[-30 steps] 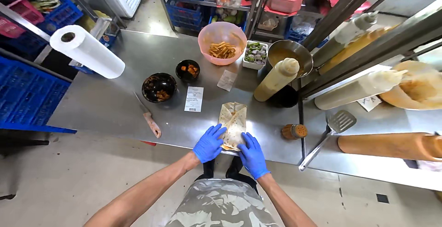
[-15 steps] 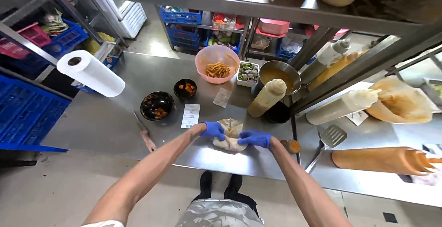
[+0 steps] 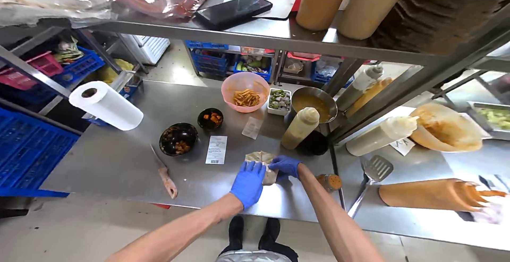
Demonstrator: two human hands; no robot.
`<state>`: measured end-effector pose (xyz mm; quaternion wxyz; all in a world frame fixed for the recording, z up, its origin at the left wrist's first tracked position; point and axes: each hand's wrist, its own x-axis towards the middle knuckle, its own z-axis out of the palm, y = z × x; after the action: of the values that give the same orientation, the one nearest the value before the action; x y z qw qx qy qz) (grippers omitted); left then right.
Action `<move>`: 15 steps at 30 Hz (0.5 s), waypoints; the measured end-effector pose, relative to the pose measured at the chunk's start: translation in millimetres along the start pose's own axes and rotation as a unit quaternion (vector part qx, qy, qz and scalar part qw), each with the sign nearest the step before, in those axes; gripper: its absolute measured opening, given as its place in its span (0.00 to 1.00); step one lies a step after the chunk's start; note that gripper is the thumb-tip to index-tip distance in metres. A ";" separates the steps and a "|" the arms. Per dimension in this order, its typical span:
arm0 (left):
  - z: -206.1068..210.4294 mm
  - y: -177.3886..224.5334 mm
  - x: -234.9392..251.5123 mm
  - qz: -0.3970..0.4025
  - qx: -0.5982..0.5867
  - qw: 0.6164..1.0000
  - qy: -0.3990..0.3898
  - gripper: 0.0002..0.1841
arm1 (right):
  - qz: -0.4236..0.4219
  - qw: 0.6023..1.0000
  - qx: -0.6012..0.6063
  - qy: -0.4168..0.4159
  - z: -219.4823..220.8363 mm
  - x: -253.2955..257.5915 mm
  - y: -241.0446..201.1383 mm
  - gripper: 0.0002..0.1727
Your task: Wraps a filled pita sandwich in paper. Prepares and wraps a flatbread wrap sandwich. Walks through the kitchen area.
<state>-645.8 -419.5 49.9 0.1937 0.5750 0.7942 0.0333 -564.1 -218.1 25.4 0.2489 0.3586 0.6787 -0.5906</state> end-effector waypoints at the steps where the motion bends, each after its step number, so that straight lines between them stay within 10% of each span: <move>1: 10.7 4.0 -3.2 -0.007 -0.004 1.000 -0.028 0.42 | 0.003 1.000 0.002 -0.001 0.5 0.6 0.1 0.20; 6: 40.6 2.5 10.6 -0.054 0.018 0.998 -0.020 0.49 | -0.067 0.983 -0.116 0.122 11.3 -7.5 4.2 0.20; 9: 44.7 -1.2 16.5 -0.054 0.027 0.998 -0.001 0.48 | -0.194 0.879 -0.291 0.326 44.6 -33.9 4.9 0.23; 15: 52.2 -3.4 18.5 -0.052 0.055 0.997 0.011 0.40 | -0.160 0.846 -0.449 0.238 89.4 -30.3 34.8 0.50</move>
<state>-635.7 -412.4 -4.2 0.1550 0.5424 0.8256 -0.0141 -525.9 -310.0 10.9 0.1151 0.2235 0.9563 -0.1491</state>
